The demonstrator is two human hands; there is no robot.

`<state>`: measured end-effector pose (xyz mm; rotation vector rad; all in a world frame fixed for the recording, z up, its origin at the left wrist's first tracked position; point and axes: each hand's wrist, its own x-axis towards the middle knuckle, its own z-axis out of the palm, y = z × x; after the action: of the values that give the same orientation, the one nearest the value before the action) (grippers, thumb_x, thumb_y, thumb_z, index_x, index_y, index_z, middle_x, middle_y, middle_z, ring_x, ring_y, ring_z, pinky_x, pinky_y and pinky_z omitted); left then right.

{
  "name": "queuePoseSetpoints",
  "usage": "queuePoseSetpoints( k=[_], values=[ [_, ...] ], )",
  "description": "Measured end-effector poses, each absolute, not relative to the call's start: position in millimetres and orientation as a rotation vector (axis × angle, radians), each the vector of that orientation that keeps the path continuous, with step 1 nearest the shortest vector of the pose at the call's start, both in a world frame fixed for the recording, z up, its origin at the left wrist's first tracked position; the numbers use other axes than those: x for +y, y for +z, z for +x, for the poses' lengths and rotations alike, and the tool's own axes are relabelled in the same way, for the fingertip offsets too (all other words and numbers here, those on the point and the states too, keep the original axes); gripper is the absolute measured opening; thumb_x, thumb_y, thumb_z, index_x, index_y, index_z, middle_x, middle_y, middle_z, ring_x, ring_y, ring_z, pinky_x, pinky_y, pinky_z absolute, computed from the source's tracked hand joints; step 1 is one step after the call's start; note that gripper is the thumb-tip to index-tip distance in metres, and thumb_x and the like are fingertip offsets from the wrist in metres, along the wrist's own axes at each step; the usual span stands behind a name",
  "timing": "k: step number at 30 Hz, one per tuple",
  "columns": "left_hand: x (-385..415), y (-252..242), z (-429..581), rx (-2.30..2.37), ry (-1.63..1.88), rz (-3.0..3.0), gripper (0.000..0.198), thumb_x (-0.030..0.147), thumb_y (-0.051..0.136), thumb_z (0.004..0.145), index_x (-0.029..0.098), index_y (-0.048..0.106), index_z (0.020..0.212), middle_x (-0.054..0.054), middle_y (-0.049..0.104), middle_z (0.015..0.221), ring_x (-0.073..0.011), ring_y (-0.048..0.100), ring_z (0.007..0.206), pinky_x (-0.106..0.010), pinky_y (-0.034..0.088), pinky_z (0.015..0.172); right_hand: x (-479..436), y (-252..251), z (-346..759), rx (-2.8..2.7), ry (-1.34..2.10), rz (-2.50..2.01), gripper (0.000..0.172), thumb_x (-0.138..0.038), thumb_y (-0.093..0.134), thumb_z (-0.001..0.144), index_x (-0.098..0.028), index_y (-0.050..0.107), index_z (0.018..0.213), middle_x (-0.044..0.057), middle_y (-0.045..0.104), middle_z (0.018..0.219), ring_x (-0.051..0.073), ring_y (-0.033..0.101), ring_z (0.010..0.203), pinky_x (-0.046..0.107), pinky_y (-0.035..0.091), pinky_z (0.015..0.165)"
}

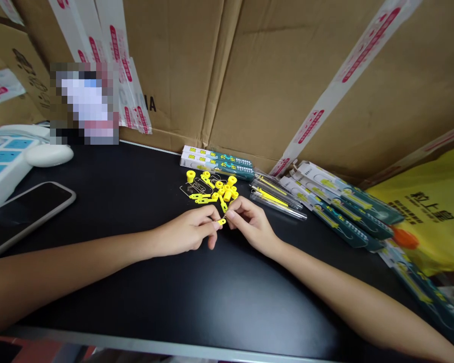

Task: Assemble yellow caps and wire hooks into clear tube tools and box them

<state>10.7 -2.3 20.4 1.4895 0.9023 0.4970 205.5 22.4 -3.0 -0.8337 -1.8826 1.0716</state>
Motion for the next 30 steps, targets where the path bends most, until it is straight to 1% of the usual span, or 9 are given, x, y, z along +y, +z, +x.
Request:
queuePoseSetpoints(
  k=[2, 5, 7, 11, 15, 20, 26, 28, 30],
  values=[
    [0.9, 19.5, 8.4, 0.907, 0.497, 1.511, 0.019, 0.035, 0.045, 0.092, 0.019, 0.046, 0.083, 0.005, 0.056, 0.068, -0.0023, 0.033, 0.037, -0.018, 0.026, 0.037, 24.9, -2.5, 207.4, -1.879, 1.079, -0.829, 0.025, -0.038, 0.06, 0.089, -0.019, 0.051, 0.076, -0.004, 0.051, 0.064, 0.009, 0.047, 0.056, 0.023, 0.04, 0.055],
    [4.8, 18.9, 6.1, 0.89, 0.49, 1.546, 0.016, 0.033, 0.048, 0.09, 0.017, 0.053, 0.089, 0.004, 0.056, 0.072, -0.002, 0.035, 0.038, -0.018, 0.028, 0.038, 29.5, -1.9, 210.7, -1.903, 1.105, -0.828, 0.028, -0.04, 0.063, 0.086, -0.019, 0.051, 0.073, -0.002, 0.052, 0.067, 0.009, 0.049, 0.057, 0.024, 0.041, 0.054],
    [6.9, 19.7, 5.6, 0.888, 0.513, 1.524, 0.016, 0.032, 0.048, 0.09, 0.017, 0.053, 0.091, 0.004, 0.055, 0.072, -0.0019, 0.033, 0.038, -0.018, 0.026, 0.036, 31.9, -1.8, 212.8, -1.927, 1.109, -0.827, 0.029, -0.041, 0.064, 0.085, -0.018, 0.052, 0.071, -0.002, 0.053, 0.065, 0.01, 0.049, 0.057, 0.024, 0.041, 0.054],
    [9.5, 21.8, 5.5, 0.935, 0.557, 1.459, 0.017, 0.032, 0.043, 0.092, 0.017, 0.05, 0.088, 0.003, 0.055, 0.071, -0.0018, 0.031, 0.037, -0.018, 0.022, 0.034, 32.1, -2.6, 214.4, -1.927, 1.059, -0.833, 0.03, -0.04, 0.061, 0.087, -0.019, 0.05, 0.069, -0.003, 0.052, 0.062, 0.01, 0.047, 0.056, 0.024, 0.039, 0.055],
    [8.0, 20.5, 5.4, 0.962, 0.556, 1.501, 0.022, 0.032, 0.038, 0.093, 0.016, 0.054, 0.093, 0.003, 0.055, 0.07, -0.0031, 0.031, 0.038, -0.019, 0.023, 0.036, 28.8, -3.9, 213.3, -1.931, 0.969, -0.867, 0.03, -0.039, 0.061, 0.088, -0.019, 0.05, 0.069, -0.002, 0.051, 0.063, 0.01, 0.046, 0.056, 0.024, 0.038, 0.054],
    [2.8, 18.1, 6.5, 1.026, 0.523, 1.677, 0.023, 0.034, 0.039, 0.093, 0.017, 0.055, 0.093, 0.002, 0.058, 0.07, -0.0069, 0.04, 0.046, -0.021, 0.033, 0.045, 26.4, -5.6, 211.8, -1.929, 0.888, -0.859, 0.029, -0.037, 0.062, 0.088, -0.02, 0.05, 0.068, -0.002, 0.052, 0.062, 0.011, 0.047, 0.056, 0.025, 0.039, 0.053],
    [0.0, 21.3, 7.3, 1.057, 0.474, 1.73, 0.026, 0.032, 0.034, 0.094, 0.018, 0.056, 0.092, 0.003, 0.059, 0.069, -0.0086, 0.041, 0.048, -0.022, 0.034, 0.049, 25.1, -6.5, 211.2, -1.967, 0.873, -0.873, 0.031, -0.041, 0.061, 0.088, -0.02, 0.05, 0.068, -0.002, 0.051, 0.061, 0.011, 0.047, 0.054, 0.025, 0.039, 0.052],
    [-0.2, 22.9, 7.2, 1.057, 0.466, 1.781, 0.025, 0.031, 0.035, 0.095, 0.018, 0.055, 0.088, 0.003, 0.058, 0.068, -0.0099, 0.045, 0.052, -0.023, 0.036, 0.054, 25.1, -7.3, 210.8, -1.987, 0.858, -0.873, 0.031, -0.042, 0.061, 0.087, -0.02, 0.05, 0.068, -0.002, 0.051, 0.062, 0.011, 0.047, 0.054, 0.025, 0.039, 0.052],
    [-0.5, 24.8, 7.2, 1.053, 0.463, 1.854, 0.027, 0.03, 0.034, 0.095, 0.018, 0.053, 0.08, 0.002, 0.058, 0.068, -0.0114, 0.05, 0.06, -0.024, 0.039, 0.061, 25.4, -7.8, 210.1, -2.008, 0.857, -0.855, 0.03, -0.041, 0.062, 0.087, -0.02, 0.05, 0.068, -0.002, 0.052, 0.063, 0.011, 0.047, 0.055, 0.025, 0.039, 0.052]
  ],
)
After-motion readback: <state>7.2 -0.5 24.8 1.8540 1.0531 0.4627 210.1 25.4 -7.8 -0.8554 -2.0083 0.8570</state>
